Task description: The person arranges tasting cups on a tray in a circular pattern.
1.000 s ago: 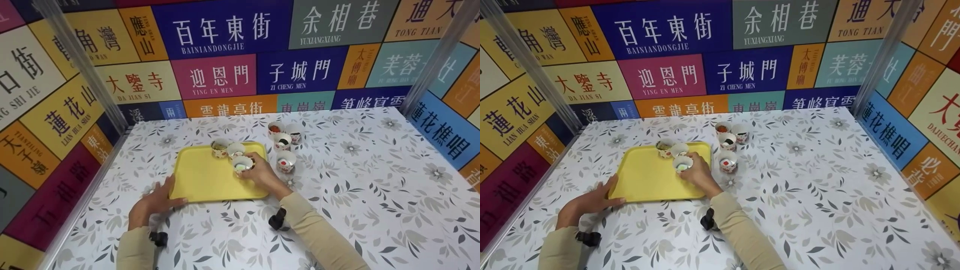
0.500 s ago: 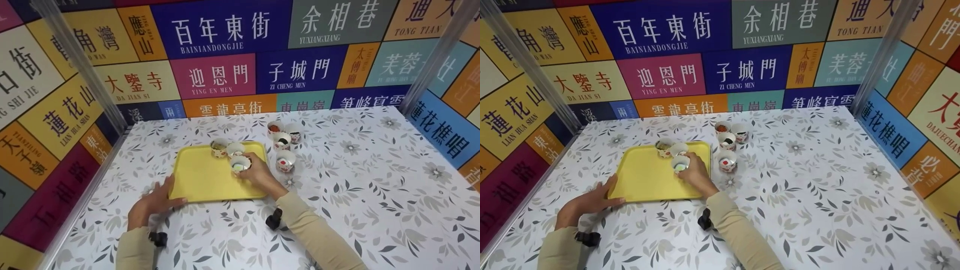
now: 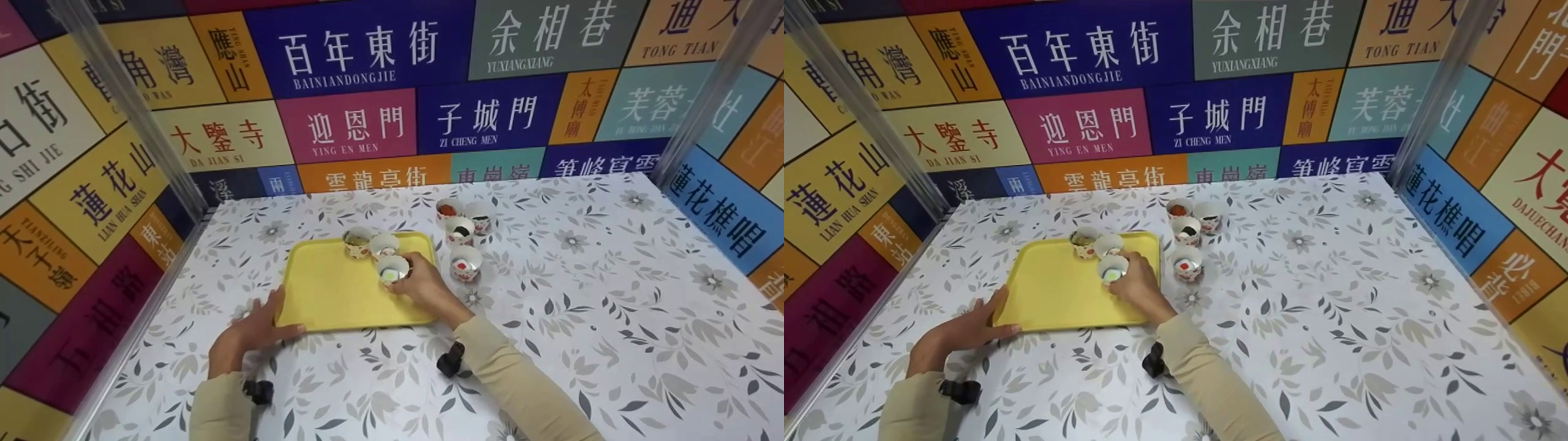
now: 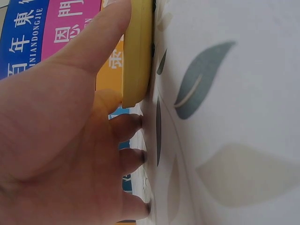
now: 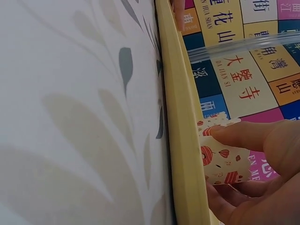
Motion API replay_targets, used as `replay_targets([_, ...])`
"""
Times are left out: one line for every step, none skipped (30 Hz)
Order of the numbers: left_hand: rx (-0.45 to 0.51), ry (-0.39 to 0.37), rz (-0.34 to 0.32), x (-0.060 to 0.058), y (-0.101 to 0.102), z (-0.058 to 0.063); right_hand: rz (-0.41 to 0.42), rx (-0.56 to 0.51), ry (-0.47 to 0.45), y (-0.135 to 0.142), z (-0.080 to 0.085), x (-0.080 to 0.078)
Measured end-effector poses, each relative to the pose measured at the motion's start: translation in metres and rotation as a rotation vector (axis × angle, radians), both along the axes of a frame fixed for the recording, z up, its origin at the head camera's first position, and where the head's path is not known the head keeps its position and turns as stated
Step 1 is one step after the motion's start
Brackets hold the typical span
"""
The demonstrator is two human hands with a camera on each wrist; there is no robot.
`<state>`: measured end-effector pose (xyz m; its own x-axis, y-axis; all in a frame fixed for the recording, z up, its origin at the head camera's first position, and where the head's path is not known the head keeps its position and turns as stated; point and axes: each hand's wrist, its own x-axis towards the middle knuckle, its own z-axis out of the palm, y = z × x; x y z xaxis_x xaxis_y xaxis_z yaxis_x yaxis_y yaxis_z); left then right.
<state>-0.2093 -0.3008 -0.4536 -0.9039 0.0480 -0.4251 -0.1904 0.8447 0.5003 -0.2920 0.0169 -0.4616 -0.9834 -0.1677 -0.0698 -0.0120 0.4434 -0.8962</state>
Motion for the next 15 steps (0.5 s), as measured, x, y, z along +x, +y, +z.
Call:
replay_targets([0.001,-0.004,0.004,0.000,0.000,0.000,0.003,-0.010,-0.005,0.001,0.000,0.000])
replay_targets([0.004,-0.005,0.007,0.000,0.000,0.000,0.004,-0.020,-0.010,0.002,0.001,0.001])
replay_targets([0.007,-0.009,0.012,0.000,0.001,0.000,0.004,-0.029,-0.018,0.003,0.002,0.001])
replay_targets([0.010,-0.011,0.015,0.000,0.001,0.000,0.003,-0.034,-0.026,0.005,0.003,0.002])
replay_targets([0.013,-0.015,0.020,0.001,0.001,0.000,0.003,-0.037,-0.031,0.006,0.005,0.002])
replay_targets([0.015,-0.017,0.024,0.000,0.001,0.000,0.001,-0.036,-0.033,0.007,0.006,0.003])
replay_targets([0.016,-0.019,0.024,0.000,0.001,-0.001,-0.002,-0.034,-0.035,0.009,0.009,0.004])
replay_targets([0.017,-0.020,0.025,0.000,0.001,-0.001,-0.004,-0.027,-0.036,0.011,0.011,0.004])
replay_targets([0.018,-0.022,0.025,0.000,0.001,-0.001,-0.005,-0.021,-0.034,0.012,0.013,0.005])
replay_targets([0.018,-0.023,0.026,-0.001,0.000,-0.001,-0.008,-0.007,-0.027,0.014,0.016,0.006])
replay_targets([0.019,-0.024,0.024,-0.001,0.000,-0.002,-0.005,0.010,-0.009,0.017,0.018,0.008])
replay_targets([0.018,-0.025,0.025,-0.001,0.000,-0.002,-0.006,0.027,0.010,0.019,0.021,0.009])
replay_targets([0.020,-0.027,0.027,-0.001,0.000,-0.003,-0.006,0.049,0.033,0.022,0.023,0.011])
replay_targets([0.023,-0.028,0.030,-0.002,-0.001,-0.003,-0.004,0.071,0.059,0.025,0.025,0.012])
replay_targets([0.022,-0.024,0.024,-0.002,-0.001,-0.003,-0.005,0.086,0.077,0.028,0.027,0.014])
